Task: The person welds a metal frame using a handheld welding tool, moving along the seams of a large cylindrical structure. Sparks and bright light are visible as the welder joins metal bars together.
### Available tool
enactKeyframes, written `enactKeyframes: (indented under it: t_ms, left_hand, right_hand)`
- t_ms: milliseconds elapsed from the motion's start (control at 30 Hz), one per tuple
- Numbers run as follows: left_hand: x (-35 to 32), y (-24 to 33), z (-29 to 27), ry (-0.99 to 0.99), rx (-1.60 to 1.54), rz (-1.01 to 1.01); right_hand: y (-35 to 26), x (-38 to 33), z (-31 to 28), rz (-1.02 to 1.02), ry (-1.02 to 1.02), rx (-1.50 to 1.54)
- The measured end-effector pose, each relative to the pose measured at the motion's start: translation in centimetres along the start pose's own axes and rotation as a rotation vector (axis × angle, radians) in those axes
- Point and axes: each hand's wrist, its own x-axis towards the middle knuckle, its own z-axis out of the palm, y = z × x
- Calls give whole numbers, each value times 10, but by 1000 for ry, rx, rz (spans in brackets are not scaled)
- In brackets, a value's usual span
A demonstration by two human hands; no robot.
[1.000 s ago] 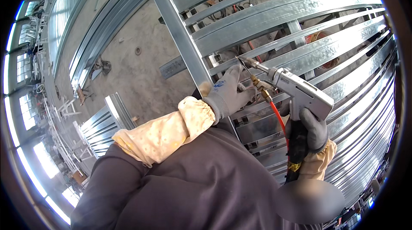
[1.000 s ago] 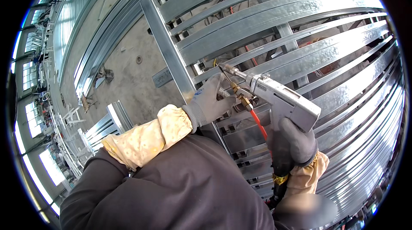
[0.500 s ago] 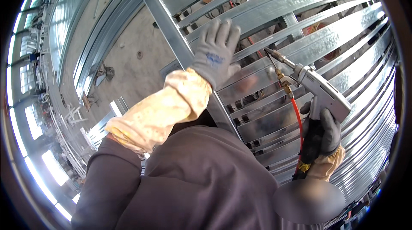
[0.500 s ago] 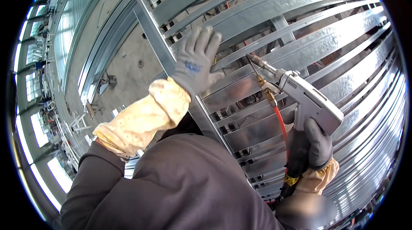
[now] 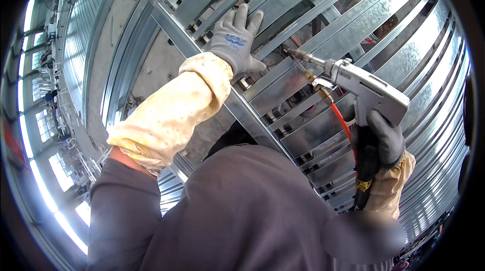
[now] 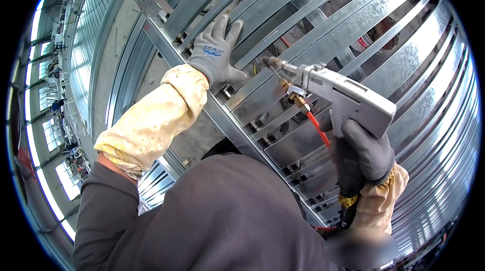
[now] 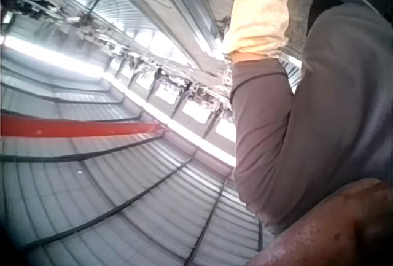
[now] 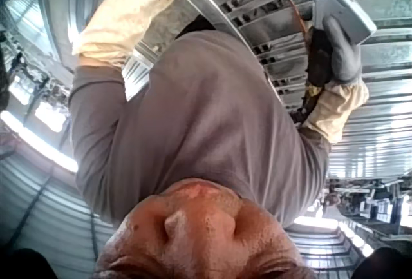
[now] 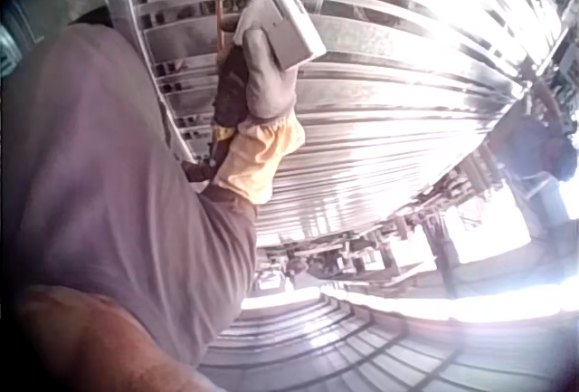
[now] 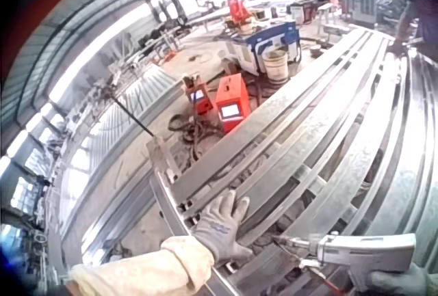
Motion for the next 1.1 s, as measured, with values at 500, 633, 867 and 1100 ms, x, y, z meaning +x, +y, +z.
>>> enactKeyframes:
  t_ms: [500, 633, 867, 1100]
  left_hand:
    - [15, -9, -28, -120, 10, 117]
    - [17, -12, -20, -65, 29, 125]
    - [19, -12, -17, -48, 45, 110]
    - [20, -13, -15, -32, 69, 113]
  right_hand:
    - [9, 24, 65, 205, -277, -180]
    - [10, 38, 79, 202, -325, -184]
    - [11, 53, 89, 250, -352, -203]
    - [15, 58, 87, 239, -357, -209]
